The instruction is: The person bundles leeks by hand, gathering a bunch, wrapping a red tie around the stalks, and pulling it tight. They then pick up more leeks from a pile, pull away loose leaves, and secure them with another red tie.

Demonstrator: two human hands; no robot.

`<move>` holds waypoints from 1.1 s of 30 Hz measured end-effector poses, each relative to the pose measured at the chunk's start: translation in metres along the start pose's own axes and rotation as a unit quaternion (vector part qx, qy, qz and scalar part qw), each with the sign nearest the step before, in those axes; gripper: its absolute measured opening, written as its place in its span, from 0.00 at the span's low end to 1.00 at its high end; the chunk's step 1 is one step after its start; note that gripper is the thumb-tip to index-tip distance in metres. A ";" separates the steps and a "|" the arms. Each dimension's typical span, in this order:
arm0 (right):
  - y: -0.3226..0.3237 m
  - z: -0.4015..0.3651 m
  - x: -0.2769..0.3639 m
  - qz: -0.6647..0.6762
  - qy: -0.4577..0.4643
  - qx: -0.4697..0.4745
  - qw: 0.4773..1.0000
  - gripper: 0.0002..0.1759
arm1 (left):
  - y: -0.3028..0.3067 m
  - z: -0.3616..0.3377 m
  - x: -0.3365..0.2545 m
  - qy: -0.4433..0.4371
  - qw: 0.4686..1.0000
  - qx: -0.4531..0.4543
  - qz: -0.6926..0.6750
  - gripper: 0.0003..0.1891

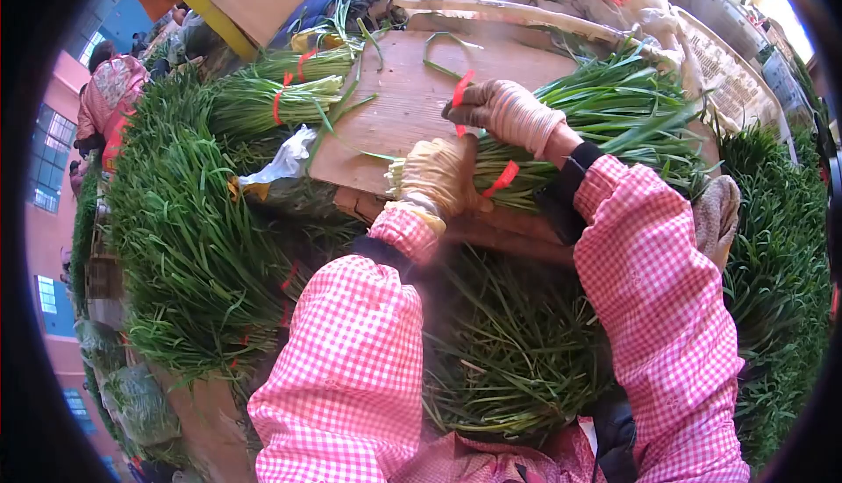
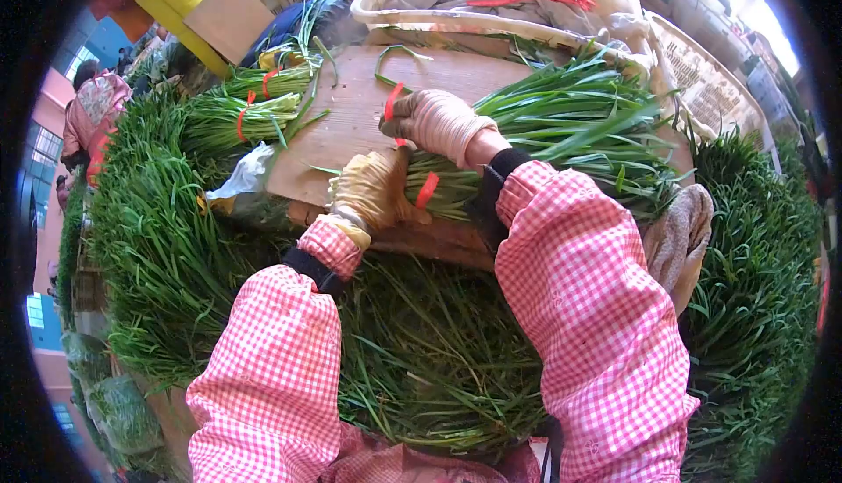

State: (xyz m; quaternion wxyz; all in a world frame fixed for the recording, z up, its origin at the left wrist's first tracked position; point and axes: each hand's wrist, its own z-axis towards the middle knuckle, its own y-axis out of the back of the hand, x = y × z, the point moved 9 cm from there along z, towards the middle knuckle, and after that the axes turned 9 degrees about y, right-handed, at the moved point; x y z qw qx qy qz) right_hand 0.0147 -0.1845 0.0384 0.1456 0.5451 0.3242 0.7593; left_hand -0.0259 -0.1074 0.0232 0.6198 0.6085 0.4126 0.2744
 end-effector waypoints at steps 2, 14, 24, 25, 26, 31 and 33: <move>0.004 0.000 -0.018 0.157 -0.012 -0.067 0.985 0.12 | -0.003 -0.008 0.001 -0.021 0.997 -0.074 0.025 0.41; 0.016 -0.035 -0.039 0.391 -0.082 -0.178 0.899 0.08 | -0.007 -0.005 0.000 -0.024 0.999 -0.030 -0.005 0.48; 0.071 -0.063 0.065 -0.279 0.072 -0.206 0.935 0.15 | -0.003 0.004 0.003 0.011 0.994 0.070 -0.078 0.52; 0.080 -0.080 0.069 -0.354 0.057 -0.239 0.903 0.16 | -0.001 0.004 0.003 0.013 0.996 0.063 -0.067 0.51; 0.070 -0.094 0.053 -0.265 0.027 -0.200 0.943 0.16 | 0.000 0.004 0.003 0.016 0.997 0.060 -0.054 0.51; -0.016 -0.114 0.049 0.098 0.014 -0.216 0.971 0.11 | -0.002 0.004 0.004 0.030 0.996 0.068 -0.050 0.48; -0.039 -0.111 0.033 0.285 -0.051 -0.244 0.926 0.09 | -0.006 0.005 0.005 0.012 0.998 0.049 -0.033 0.47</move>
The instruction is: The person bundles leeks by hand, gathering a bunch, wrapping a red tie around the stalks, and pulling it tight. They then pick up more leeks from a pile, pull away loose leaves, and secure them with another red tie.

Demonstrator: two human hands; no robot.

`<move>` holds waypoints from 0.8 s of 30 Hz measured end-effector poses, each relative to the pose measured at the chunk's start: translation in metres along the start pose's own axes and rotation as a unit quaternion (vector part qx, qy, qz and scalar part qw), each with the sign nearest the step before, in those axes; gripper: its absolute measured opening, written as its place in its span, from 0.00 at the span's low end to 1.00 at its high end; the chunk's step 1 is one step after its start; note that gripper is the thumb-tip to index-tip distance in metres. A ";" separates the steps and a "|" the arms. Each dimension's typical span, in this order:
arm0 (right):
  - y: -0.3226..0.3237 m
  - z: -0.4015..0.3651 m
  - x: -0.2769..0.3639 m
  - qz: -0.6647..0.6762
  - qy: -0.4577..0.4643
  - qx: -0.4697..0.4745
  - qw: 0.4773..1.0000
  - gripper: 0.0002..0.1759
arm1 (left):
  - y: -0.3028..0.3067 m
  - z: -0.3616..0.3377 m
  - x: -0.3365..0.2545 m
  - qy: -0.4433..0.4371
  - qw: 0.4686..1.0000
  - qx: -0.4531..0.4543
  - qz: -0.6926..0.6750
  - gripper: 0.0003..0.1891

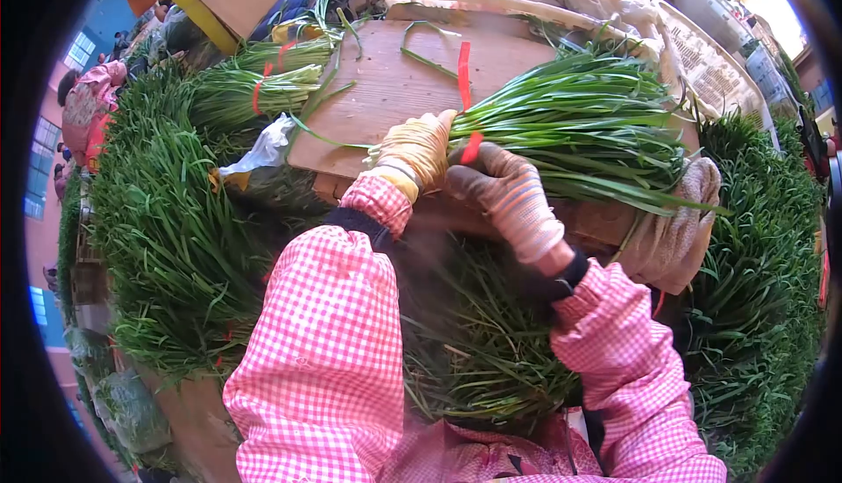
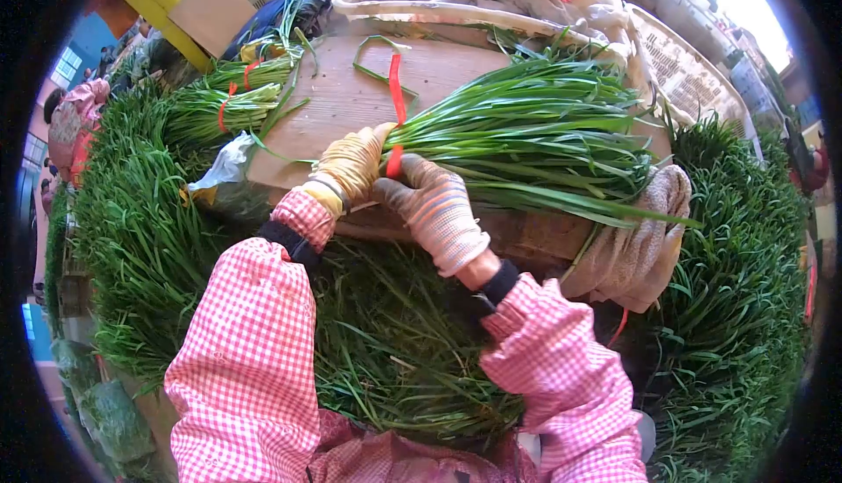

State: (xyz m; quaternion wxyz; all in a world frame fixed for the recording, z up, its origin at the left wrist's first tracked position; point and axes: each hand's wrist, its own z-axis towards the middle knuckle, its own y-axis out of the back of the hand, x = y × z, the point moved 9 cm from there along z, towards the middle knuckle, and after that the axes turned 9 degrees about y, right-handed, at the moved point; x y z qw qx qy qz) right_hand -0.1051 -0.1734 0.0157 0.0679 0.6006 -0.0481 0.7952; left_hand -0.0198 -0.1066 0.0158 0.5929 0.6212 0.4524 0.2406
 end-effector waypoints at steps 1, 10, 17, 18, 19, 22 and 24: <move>-0.005 -0.004 -0.011 0.082 -0.066 -0.012 0.994 0.09 | 0.000 0.000 0.000 -0.002 1.000 -0.001 0.010 0.48; 0.061 -0.058 -0.028 0.168 -0.115 -0.303 0.931 0.05 | -0.004 -0.004 -0.005 0.005 1.000 0.028 0.009 0.53; 0.074 -0.041 0.011 0.049 -0.083 -0.213 0.972 0.09 | 0.003 -0.004 -0.003 0.015 1.000 0.013 0.012 0.54; 0.076 -0.031 0.025 0.012 -0.061 -0.198 0.978 0.10 | 0.003 -0.003 -0.001 0.023 1.000 0.016 0.013 0.54; 0.073 -0.017 0.042 -0.027 -0.035 -0.178 0.983 0.11 | 0.002 -0.003 -0.001 0.029 0.999 0.021 0.015 0.54; 0.060 0.042 0.071 -0.282 0.054 -0.079 0.955 0.16 | 0.004 -0.004 -0.004 0.032 0.999 0.017 0.019 0.54; 0.039 0.084 0.059 -0.600 0.115 0.055 0.790 0.22 | 0.001 -0.004 -0.002 0.015 1.000 0.002 0.016 0.53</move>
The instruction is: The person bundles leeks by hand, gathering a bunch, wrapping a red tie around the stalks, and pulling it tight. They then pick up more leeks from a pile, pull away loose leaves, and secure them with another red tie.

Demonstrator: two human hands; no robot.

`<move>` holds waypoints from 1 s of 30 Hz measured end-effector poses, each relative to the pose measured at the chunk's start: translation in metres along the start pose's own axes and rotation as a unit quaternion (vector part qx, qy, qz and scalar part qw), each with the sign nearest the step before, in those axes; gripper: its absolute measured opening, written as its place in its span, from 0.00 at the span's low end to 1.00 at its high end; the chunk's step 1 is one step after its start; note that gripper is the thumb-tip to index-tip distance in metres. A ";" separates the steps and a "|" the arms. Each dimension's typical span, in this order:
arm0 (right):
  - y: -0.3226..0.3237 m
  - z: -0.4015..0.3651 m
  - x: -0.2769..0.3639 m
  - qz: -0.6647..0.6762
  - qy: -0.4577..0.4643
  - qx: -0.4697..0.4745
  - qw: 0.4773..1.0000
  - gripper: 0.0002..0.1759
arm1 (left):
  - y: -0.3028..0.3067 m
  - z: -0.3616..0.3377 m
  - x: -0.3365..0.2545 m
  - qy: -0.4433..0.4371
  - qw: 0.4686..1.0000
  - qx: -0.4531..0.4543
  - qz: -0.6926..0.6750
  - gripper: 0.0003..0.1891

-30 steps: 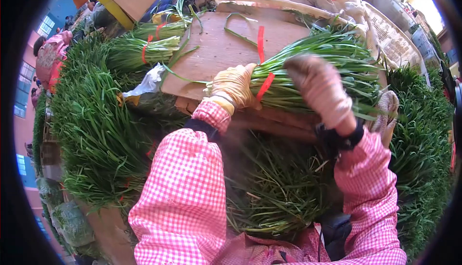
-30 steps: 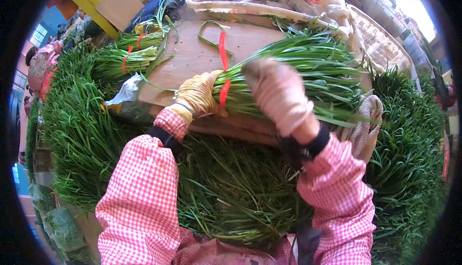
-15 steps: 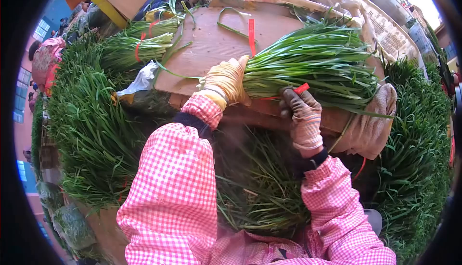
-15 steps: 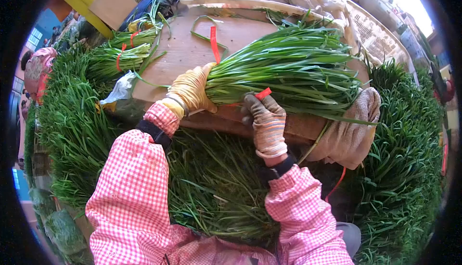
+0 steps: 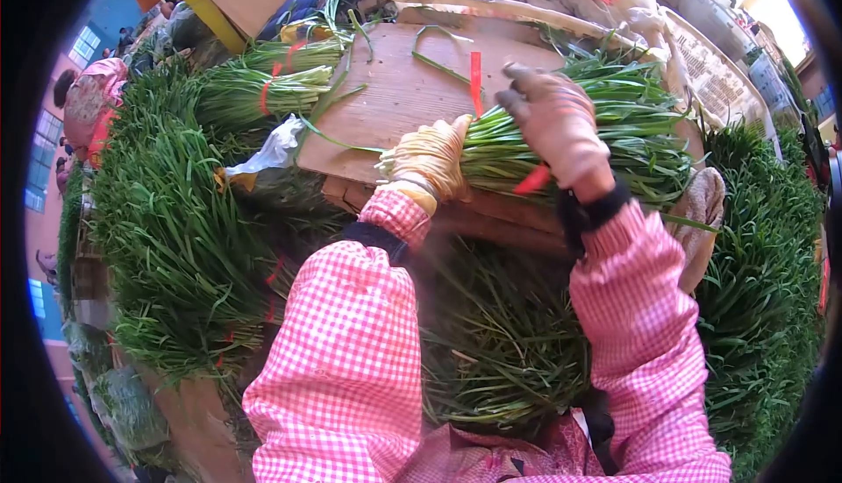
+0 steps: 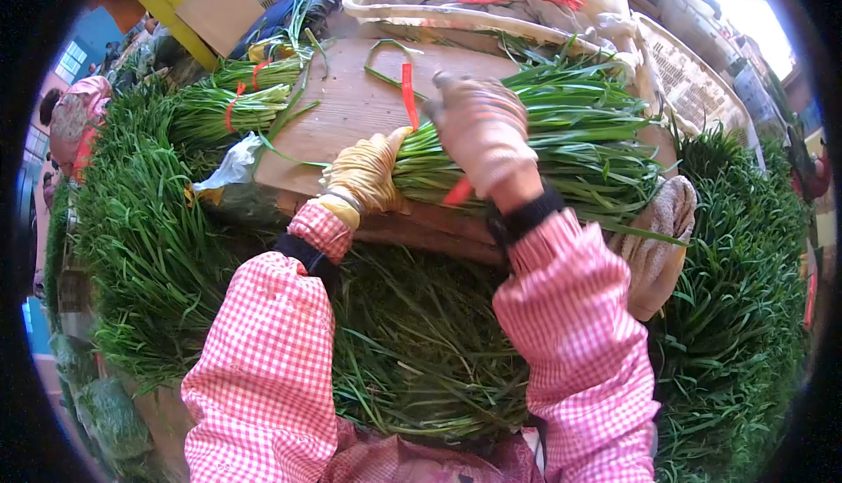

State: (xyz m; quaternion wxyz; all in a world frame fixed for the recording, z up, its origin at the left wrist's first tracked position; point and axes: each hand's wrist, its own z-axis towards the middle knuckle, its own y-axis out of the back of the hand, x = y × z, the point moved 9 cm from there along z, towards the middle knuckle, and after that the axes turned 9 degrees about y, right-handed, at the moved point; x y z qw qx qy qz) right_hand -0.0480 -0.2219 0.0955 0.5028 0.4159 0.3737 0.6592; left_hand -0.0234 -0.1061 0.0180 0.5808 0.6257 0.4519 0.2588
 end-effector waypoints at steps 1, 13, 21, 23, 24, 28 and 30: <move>-0.013 0.012 0.007 -0.016 -0.015 0.103 0.994 0.22 | 0.000 0.000 0.000 -0.011 1.000 -0.008 -0.005 0.54; -0.066 -0.003 -0.036 0.483 -0.122 -0.047 0.866 0.12 | -0.004 0.016 -0.005 -0.049 0.998 0.034 0.011 0.49; -0.015 -0.018 0.025 -0.148 0.021 0.050 0.987 0.40 | -0.003 0.017 -0.002 -0.038 0.999 0.021 0.004 0.46; -0.043 -0.040 0.041 -0.160 0.076 0.094 0.980 0.43 | -0.009 0.020 0.001 -0.052 0.999 0.003 -0.015 0.48; -0.044 -0.043 0.042 -0.140 0.099 0.069 0.983 0.44 | -0.006 0.018 0.000 -0.058 0.998 -0.005 -0.024 0.50; -0.054 -0.041 0.031 -0.090 0.165 0.022 0.982 0.47 | 0.007 0.007 0.006 -0.138 0.988 -0.064 -0.001 0.62; -0.058 -0.039 0.028 -0.085 0.174 0.027 0.981 0.47 | 0.002 0.008 0.027 -0.071 0.994 0.038 0.068 0.63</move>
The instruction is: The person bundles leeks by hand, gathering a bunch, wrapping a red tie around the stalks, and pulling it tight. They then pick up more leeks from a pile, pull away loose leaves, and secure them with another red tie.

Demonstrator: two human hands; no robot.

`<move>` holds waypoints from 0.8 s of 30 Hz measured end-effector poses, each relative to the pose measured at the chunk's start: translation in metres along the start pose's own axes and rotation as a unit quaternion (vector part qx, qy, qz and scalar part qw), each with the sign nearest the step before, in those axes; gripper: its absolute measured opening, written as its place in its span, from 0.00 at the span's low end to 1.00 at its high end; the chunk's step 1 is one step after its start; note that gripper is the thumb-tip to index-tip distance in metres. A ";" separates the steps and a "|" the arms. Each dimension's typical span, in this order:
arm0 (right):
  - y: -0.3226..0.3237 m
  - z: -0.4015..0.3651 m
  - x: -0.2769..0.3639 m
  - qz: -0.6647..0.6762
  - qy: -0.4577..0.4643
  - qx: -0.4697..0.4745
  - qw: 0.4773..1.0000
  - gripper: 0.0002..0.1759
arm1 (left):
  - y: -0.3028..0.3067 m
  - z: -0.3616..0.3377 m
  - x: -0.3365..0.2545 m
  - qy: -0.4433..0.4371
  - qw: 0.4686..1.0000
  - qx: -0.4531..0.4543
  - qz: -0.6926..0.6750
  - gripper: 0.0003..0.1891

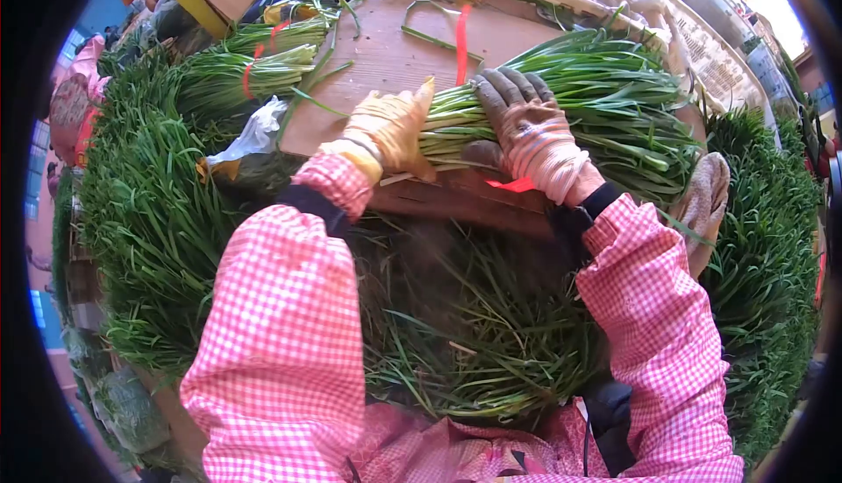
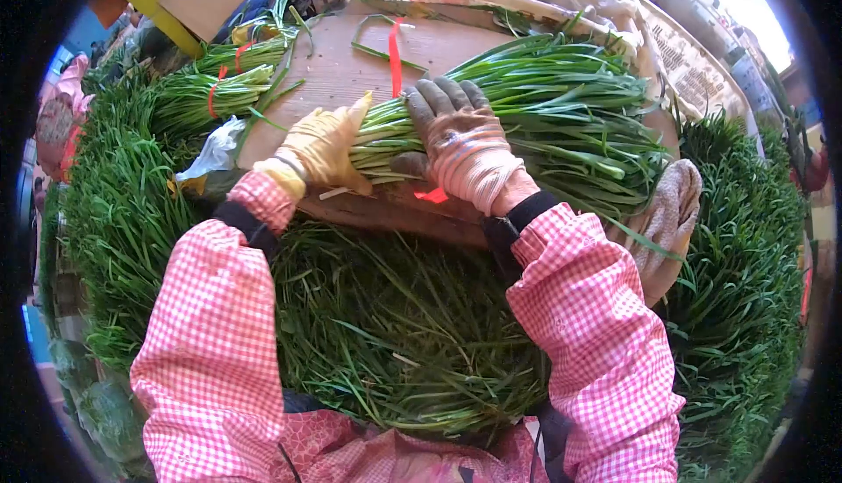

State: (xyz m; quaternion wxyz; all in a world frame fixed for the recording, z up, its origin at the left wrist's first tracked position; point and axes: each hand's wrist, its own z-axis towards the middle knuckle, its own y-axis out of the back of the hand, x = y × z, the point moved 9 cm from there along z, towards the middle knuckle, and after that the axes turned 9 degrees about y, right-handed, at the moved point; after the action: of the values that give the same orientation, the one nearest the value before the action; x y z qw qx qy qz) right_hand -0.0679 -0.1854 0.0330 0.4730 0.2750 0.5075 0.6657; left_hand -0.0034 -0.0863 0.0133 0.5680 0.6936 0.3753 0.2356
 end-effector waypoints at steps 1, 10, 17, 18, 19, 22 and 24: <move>0.002 0.001 0.000 0.022 0.002 -0.008 1.000 0.46 | 0.000 -0.001 0.002 -0.009 1.000 0.016 -0.012 0.62; 0.005 0.003 -0.004 0.059 -0.010 0.029 0.998 0.51 | 0.002 0.006 0.002 -0.076 0.997 -0.017 -0.017 0.35; 0.001 -0.001 -0.003 0.023 0.004 0.023 0.999 0.58 | 0.003 0.004 0.000 -0.041 0.999 0.006 -0.034 0.46; 0.001 -0.002 -0.003 0.027 0.005 0.020 0.999 0.59 | 0.002 0.003 0.000 -0.037 0.999 0.012 -0.036 0.48; 0.001 -0.002 -0.002 0.030 0.008 0.016 0.999 0.60 | 0.000 0.003 0.001 -0.052 0.997 -0.012 -0.051 0.53; 0.006 0.001 0.000 0.032 0.009 0.006 0.999 0.59 | -0.001 0.002 -0.001 -0.046 0.998 -0.015 -0.037 0.55; 0.003 -0.002 0.000 0.023 0.007 0.017 1.000 0.58 | -0.002 0.002 -0.001 -0.063 0.997 -0.038 -0.035 0.51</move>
State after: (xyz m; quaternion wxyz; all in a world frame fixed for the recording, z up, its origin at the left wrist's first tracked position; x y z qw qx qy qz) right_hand -0.0704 -0.1866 0.0349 0.4492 0.2902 0.5157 0.6694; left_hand -0.0029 -0.0884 0.0106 0.6246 0.6712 0.3536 0.1852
